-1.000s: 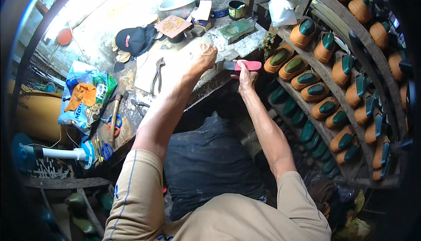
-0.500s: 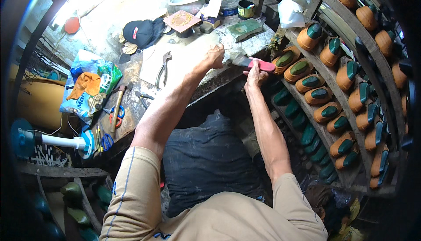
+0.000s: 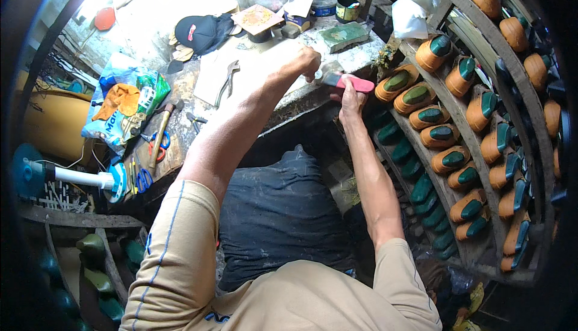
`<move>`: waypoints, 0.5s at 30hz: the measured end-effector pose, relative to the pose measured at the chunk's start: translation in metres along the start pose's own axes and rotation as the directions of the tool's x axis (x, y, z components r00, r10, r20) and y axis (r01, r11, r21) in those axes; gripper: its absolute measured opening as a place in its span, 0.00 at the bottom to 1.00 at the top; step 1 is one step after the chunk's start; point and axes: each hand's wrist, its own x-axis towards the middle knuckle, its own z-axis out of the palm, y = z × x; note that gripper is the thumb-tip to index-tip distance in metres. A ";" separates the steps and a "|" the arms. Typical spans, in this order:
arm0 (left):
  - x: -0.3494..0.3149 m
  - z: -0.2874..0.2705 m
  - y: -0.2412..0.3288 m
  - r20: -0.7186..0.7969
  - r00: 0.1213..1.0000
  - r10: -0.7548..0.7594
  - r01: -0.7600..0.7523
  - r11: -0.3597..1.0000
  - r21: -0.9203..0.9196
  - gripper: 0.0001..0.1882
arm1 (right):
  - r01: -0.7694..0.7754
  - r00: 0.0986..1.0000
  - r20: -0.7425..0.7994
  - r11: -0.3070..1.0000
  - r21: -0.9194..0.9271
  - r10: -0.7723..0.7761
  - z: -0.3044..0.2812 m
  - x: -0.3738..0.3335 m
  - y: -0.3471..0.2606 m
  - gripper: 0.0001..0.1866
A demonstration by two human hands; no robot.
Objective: The person sits at a cluttered workbench in a shoe repair shop, opens a water bottle, and uses a pink sanding block to smooth the sole of a yellow slipper. They handle pliers and a small plastic bag, then repeatedly sand the slipper sole while seated.
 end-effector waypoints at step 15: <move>-0.052 -0.022 0.015 -0.328 0.944 -0.016 0.054 0.993 0.106 0.15 | 0.066 0.993 -0.091 0.996 -0.061 -0.071 -0.002 -0.008 0.008 0.16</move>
